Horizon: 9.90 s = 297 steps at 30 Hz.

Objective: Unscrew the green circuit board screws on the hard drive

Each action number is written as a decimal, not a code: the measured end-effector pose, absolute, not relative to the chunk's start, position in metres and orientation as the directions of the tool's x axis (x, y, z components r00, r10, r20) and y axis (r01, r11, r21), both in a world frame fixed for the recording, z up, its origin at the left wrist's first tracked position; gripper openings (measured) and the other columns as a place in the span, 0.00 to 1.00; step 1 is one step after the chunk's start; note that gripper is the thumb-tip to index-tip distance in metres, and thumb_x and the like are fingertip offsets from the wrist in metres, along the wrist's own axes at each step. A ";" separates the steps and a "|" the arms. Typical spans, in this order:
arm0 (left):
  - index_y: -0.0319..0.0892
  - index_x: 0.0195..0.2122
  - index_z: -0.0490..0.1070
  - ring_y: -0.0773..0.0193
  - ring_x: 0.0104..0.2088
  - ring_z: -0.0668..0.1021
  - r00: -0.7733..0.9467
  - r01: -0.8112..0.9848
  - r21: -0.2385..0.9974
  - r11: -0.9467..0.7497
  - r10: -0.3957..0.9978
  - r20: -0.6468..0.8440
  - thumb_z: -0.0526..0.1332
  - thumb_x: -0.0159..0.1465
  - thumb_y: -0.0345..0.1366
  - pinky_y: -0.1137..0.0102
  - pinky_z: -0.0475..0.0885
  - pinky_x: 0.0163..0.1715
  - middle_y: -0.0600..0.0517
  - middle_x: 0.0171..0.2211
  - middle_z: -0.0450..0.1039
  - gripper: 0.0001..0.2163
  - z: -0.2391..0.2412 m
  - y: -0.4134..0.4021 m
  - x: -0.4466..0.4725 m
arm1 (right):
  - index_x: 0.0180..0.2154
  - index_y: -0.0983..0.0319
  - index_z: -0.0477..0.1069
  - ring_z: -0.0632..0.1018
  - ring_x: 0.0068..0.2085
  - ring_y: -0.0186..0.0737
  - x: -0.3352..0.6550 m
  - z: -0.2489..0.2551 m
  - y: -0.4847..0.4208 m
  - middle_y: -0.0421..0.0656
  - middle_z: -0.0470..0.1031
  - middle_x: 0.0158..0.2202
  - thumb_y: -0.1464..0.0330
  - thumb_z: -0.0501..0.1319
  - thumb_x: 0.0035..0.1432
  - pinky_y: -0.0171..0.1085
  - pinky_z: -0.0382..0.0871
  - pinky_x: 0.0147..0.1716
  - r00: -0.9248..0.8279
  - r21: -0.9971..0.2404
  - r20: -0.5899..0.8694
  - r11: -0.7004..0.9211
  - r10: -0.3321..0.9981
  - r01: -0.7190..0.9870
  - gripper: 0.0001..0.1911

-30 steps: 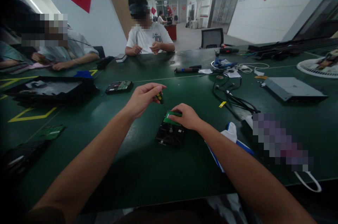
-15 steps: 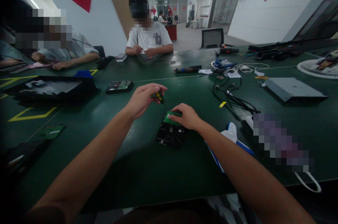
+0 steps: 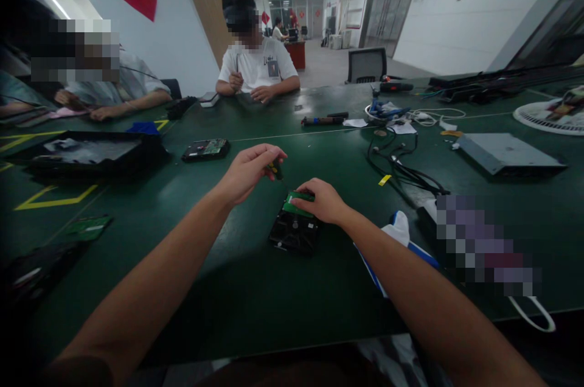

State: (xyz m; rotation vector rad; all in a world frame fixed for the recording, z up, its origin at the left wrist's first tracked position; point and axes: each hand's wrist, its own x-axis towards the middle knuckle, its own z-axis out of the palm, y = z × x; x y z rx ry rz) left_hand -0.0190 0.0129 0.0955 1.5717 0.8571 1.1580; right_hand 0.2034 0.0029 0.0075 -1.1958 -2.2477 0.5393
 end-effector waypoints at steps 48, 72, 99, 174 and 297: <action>0.41 0.33 0.79 0.61 0.39 0.77 0.282 0.003 0.965 -0.262 0.926 0.251 0.61 0.65 0.40 0.74 0.74 0.28 0.46 0.39 0.77 0.10 0.100 0.011 -0.020 | 0.47 0.56 0.79 0.77 0.43 0.43 0.204 0.010 0.002 0.45 0.78 0.44 0.54 0.66 0.64 0.41 0.70 0.41 -0.468 -0.568 0.254 0.522 0.847 0.636 0.16; 0.42 0.41 0.73 0.60 0.37 0.79 0.390 -0.157 0.982 -0.106 0.907 0.161 0.61 0.67 0.39 0.67 0.79 0.31 0.47 0.36 0.77 0.07 0.103 0.006 -0.018 | 0.48 0.57 0.79 0.77 0.43 0.43 0.204 0.007 0.003 0.46 0.78 0.44 0.54 0.66 0.64 0.42 0.70 0.43 -0.469 -0.546 0.277 0.539 0.839 0.642 0.17; 0.40 0.38 0.78 0.61 0.40 0.77 0.347 -0.022 0.970 -0.241 0.908 0.234 0.60 0.67 0.39 0.72 0.75 0.29 0.46 0.40 0.75 0.09 0.103 0.008 -0.020 | 0.47 0.57 0.79 0.77 0.43 0.43 0.204 0.006 0.004 0.45 0.78 0.43 0.55 0.67 0.63 0.41 0.70 0.42 -0.469 -0.558 0.274 0.536 0.840 0.633 0.16; 0.39 0.39 0.75 0.60 0.41 0.78 0.345 -0.208 0.967 -0.150 0.914 0.216 0.61 0.67 0.41 0.67 0.78 0.36 0.46 0.38 0.76 0.10 0.093 0.036 -0.020 | 0.46 0.59 0.80 0.77 0.41 0.41 0.197 -0.002 0.043 0.45 0.79 0.42 0.55 0.68 0.62 0.40 0.70 0.40 -0.415 -0.541 0.293 0.507 0.861 0.671 0.17; 0.39 0.40 0.74 0.59 0.42 0.80 0.338 -0.205 0.972 -0.115 0.924 0.181 0.61 0.69 0.41 0.63 0.81 0.39 0.45 0.38 0.78 0.10 0.093 0.042 -0.015 | 0.54 0.55 0.77 0.76 0.49 0.47 0.207 0.011 0.035 0.47 0.77 0.50 0.59 0.65 0.65 0.46 0.70 0.49 -0.539 -0.600 0.213 0.544 0.815 0.586 0.17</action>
